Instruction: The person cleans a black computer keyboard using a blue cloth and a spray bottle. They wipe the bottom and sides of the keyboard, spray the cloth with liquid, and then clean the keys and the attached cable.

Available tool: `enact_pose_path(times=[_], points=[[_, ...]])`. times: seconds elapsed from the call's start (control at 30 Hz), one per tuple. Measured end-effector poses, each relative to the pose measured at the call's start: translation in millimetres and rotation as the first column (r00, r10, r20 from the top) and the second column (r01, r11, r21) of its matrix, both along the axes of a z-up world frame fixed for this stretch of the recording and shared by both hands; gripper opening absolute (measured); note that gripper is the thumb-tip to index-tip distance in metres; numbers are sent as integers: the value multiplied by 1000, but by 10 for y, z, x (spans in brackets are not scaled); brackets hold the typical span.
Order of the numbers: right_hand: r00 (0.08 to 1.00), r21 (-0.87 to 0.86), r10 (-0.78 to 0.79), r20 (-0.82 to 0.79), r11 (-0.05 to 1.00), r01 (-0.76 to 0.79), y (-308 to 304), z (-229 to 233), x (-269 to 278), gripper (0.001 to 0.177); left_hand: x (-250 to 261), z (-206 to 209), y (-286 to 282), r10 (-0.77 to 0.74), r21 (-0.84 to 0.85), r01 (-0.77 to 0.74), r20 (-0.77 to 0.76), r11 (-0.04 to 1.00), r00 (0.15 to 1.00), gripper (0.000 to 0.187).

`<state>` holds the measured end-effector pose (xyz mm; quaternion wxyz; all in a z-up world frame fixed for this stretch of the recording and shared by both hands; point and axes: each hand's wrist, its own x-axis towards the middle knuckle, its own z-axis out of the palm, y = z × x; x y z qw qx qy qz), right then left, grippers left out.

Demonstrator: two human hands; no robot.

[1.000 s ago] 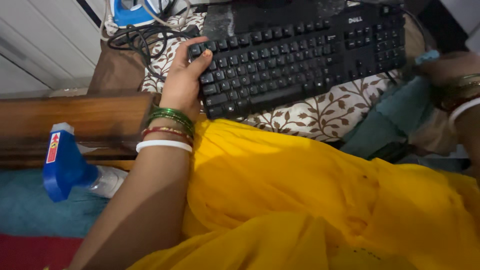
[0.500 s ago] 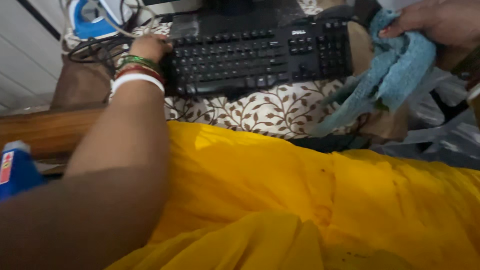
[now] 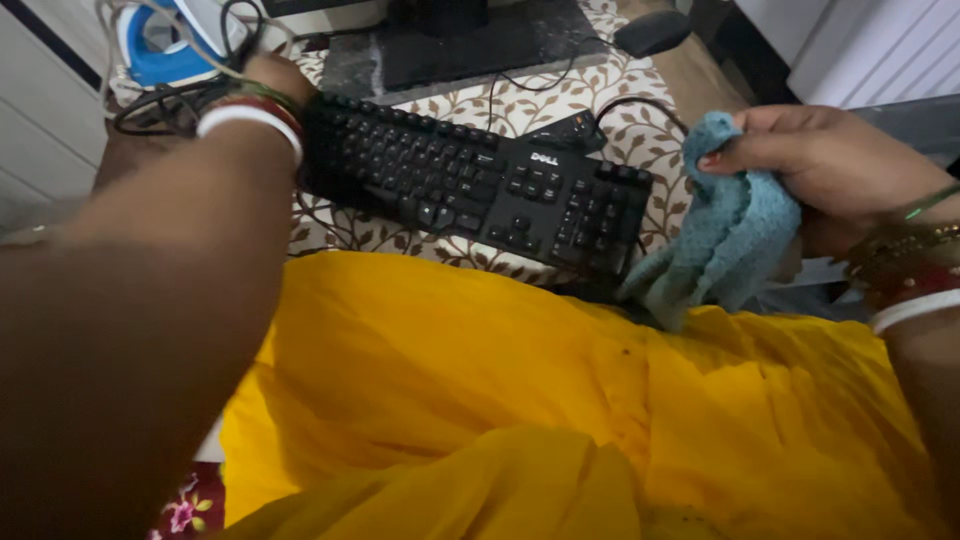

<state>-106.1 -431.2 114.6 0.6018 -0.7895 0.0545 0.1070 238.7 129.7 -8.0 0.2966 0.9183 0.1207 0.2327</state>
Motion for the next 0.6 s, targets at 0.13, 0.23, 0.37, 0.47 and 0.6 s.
enact_pose_path(times=[0.13,0.23,0.37,0.47,0.6], points=[[994,11,-52,101,999,51,66,45,35,13,-732,-46,-680,138,-402,-71,141,913,980,24],[976,68,-74,202,996,62,32,19,44,9,-1466,43,-1369,217,-782,2,176,623,960,23],[946,113,-84,313,992,50,99,31,73,10,-2405,-24,-1976,-226,-989,-118,-134,84,965,20],[968,80,-127,216,991,112,168,105,105,9,-2975,-111,-2484,-409,-909,-418,-381,1,829,24],[969,43,-59,239,998,50,273,120,87,7,-2964,54,-2485,-397,-910,-413,-367,-34,842,42]])
